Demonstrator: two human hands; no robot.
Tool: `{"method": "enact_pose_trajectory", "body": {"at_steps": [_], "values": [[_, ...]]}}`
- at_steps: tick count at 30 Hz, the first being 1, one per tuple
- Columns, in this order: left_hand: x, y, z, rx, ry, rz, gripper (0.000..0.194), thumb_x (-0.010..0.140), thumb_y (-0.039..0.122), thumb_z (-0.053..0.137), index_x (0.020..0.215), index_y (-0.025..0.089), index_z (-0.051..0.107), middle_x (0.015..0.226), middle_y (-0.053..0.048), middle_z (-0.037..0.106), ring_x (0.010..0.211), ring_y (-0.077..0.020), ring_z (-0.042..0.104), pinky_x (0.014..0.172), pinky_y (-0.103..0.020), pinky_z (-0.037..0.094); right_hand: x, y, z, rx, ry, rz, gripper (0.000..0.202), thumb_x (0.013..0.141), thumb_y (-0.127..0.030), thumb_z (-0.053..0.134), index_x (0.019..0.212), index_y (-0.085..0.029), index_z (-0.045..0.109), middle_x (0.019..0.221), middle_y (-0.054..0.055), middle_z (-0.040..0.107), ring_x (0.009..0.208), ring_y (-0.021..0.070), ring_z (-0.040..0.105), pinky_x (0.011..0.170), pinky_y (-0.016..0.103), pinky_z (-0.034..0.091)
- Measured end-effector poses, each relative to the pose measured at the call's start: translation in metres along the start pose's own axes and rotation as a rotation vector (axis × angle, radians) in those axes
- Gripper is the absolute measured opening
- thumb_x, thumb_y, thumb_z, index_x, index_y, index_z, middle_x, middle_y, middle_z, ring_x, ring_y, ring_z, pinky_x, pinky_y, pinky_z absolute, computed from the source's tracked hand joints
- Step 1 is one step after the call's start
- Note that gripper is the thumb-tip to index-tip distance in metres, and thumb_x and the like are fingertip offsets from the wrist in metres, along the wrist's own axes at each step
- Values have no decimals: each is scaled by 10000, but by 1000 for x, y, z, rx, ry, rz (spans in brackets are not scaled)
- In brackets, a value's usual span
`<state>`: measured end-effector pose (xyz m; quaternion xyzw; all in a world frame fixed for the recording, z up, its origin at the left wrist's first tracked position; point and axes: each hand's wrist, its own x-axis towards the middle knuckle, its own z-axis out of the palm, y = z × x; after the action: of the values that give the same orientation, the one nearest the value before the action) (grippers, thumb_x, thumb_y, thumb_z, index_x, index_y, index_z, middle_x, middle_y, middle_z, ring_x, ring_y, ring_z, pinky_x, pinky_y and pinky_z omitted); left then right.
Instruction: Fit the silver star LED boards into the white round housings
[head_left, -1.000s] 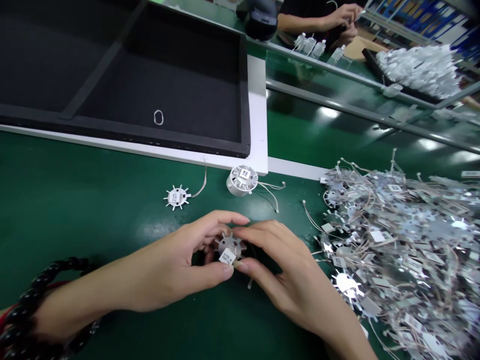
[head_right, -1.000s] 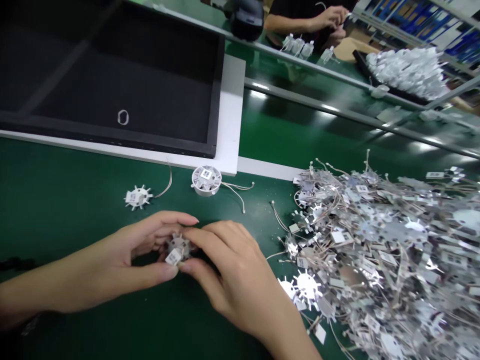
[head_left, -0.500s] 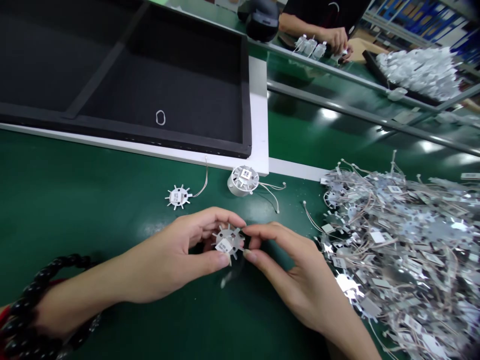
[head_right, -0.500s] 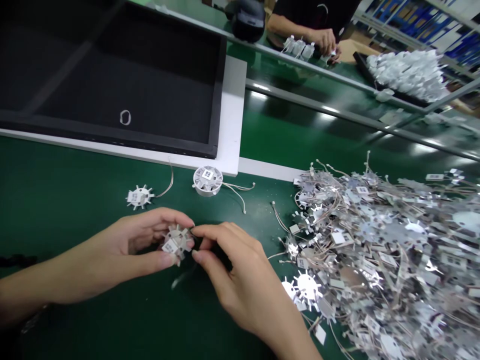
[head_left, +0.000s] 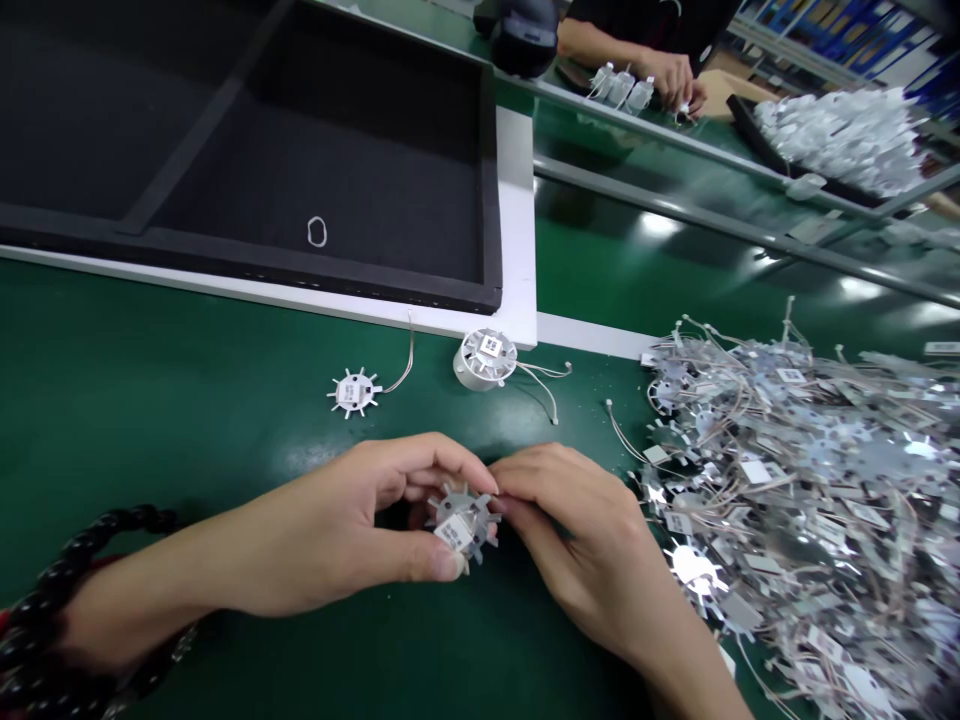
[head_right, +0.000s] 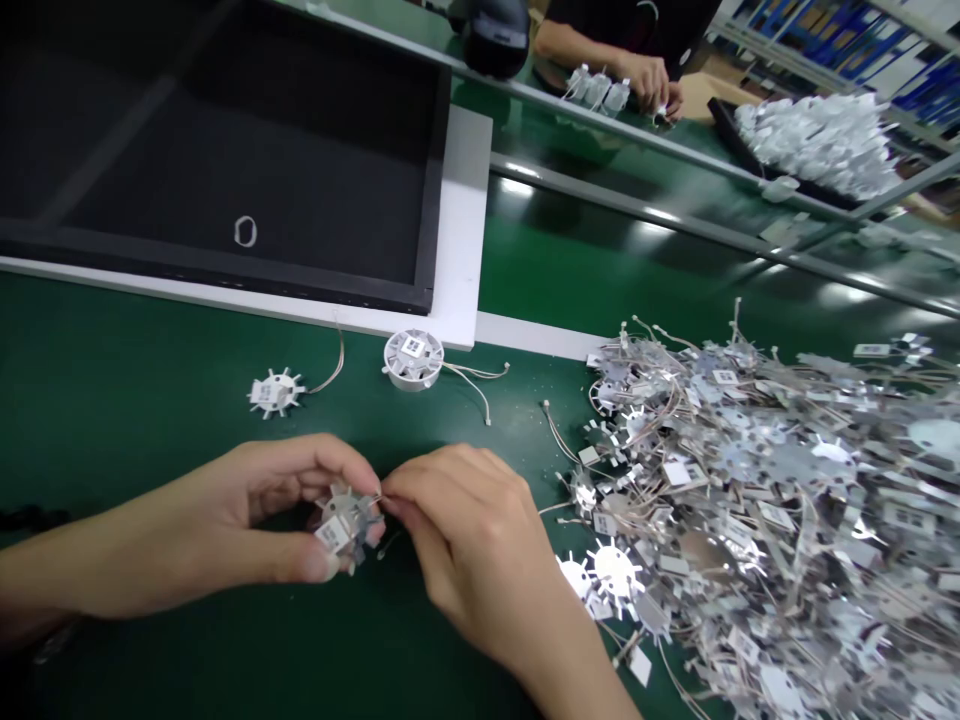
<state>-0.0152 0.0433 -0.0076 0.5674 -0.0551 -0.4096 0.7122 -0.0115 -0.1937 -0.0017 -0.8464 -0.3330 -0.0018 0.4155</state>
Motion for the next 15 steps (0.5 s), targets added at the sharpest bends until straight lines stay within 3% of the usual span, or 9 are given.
{"method": "enact_pose_trajectory", "body": {"at_steps": [4, 9, 12, 15], "values": [[-2, 5, 0, 73, 7, -23, 340, 867, 289, 812, 1194, 312, 724, 971, 9, 687, 895, -153, 618, 783, -238, 519, 1, 0, 1, -119, 66, -61, 225, 1004, -30, 560, 1010, -183, 725, 904, 17, 787, 787, 166, 697, 686, 327, 507], [-5, 9, 3, 198, 108, -43, 409, 860, 420, 803, 1252, 323, 740, 1096, -17, 722, 954, -200, 642, 853, -298, 532, 1, 0, 1, -175, 60, -60, 189, 1026, -76, 566, 1008, -190, 716, 877, 30, 784, 762, 181, 694, 666, 337, 500], [-4, 5, 4, 268, 154, 27, 435, 880, 468, 794, 1281, 309, 739, 1153, -19, 741, 996, -219, 654, 889, -310, 532, 1, 0, -2, -138, 3, -33, 127, 1014, -117, 607, 1076, -183, 695, 999, 62, 794, 898, 209, 722, 776, 364, 550], [-4, 1, 4, 253, 183, 98, 455, 925, 446, 762, 1348, 302, 678, 1163, -24, 743, 1024, -217, 664, 888, -301, 531, 0, -1, -5, -69, -27, -48, 250, 983, -136, 641, 1231, -172, 648, 1160, 75, 783, 1055, 203, 722, 911, 361, 559]]}}
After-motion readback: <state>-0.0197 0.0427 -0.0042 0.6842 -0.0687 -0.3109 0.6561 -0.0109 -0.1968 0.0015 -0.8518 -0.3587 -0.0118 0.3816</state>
